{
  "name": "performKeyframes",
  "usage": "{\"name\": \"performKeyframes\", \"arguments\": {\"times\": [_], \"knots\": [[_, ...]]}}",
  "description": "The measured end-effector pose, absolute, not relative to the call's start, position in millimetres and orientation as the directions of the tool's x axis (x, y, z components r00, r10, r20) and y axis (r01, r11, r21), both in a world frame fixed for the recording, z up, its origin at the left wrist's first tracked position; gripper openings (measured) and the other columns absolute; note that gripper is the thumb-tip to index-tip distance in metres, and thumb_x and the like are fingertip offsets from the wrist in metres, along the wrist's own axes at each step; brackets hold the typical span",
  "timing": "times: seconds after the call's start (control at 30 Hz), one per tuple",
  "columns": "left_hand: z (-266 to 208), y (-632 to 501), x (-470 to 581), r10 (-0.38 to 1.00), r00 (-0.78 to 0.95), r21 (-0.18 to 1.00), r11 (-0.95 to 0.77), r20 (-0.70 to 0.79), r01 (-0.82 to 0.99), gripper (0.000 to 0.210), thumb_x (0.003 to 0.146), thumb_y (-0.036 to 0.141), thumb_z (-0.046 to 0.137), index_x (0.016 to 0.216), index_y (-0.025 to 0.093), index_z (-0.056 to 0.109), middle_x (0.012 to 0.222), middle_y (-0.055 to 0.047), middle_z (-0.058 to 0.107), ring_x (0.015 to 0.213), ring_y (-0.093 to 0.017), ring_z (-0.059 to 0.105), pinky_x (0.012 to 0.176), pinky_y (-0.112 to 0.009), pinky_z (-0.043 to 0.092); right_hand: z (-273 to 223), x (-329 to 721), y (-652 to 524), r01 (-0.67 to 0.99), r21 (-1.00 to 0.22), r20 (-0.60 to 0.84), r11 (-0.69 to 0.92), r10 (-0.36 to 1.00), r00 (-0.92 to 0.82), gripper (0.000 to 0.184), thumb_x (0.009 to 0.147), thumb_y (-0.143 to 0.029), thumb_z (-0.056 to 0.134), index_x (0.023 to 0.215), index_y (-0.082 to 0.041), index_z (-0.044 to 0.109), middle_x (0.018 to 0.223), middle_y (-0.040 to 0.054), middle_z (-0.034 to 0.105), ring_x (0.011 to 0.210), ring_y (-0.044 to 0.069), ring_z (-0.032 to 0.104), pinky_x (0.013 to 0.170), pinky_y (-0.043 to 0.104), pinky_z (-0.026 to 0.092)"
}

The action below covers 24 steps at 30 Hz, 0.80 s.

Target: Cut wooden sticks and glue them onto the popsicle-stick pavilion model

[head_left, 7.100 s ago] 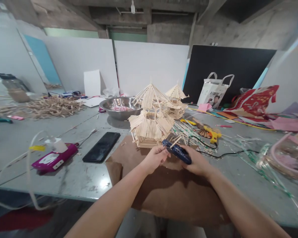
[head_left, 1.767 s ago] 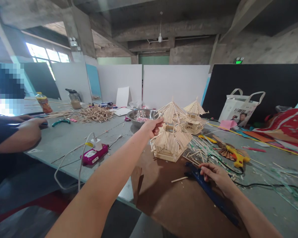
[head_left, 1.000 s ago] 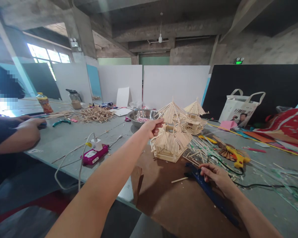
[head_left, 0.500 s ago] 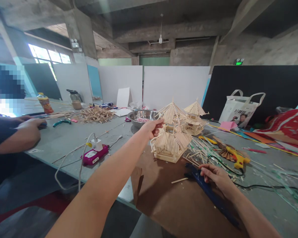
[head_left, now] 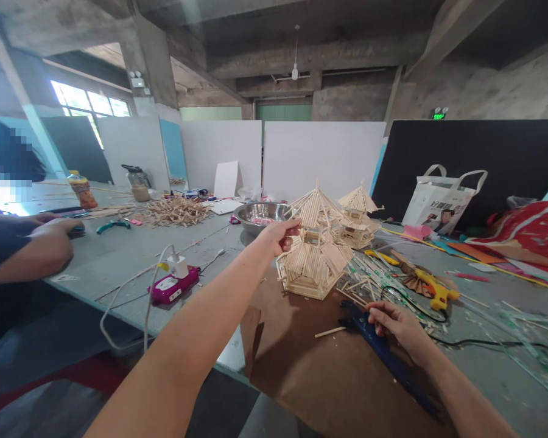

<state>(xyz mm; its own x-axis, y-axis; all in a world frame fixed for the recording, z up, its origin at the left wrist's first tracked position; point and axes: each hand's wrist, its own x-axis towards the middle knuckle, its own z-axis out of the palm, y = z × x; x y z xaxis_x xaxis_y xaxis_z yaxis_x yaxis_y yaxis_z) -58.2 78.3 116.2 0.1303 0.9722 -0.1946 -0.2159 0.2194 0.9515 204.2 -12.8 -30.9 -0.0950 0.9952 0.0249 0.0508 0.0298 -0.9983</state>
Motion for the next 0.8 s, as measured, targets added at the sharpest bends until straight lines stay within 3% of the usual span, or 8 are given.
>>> {"name": "performKeyframes", "arguments": {"times": [0.8], "knots": [[117.0,78.6,-58.4,0.969,0.127,0.949,0.234,-0.21,-0.21,0.022,0.059,0.032,0.065,0.059,0.012,0.056,0.041,0.006,0.046,0.027,-0.001,0.024,0.032,-0.017,0.009,-34.4,205.5,-11.4,0.065,-0.998,0.017,0.023,0.995,-0.096,0.036,0.058,-0.044,0.062,0.079,-0.015,0.058,0.058,-0.0016,0.055,0.045,0.007,0.044,0.046,0.022,0.033]]}}
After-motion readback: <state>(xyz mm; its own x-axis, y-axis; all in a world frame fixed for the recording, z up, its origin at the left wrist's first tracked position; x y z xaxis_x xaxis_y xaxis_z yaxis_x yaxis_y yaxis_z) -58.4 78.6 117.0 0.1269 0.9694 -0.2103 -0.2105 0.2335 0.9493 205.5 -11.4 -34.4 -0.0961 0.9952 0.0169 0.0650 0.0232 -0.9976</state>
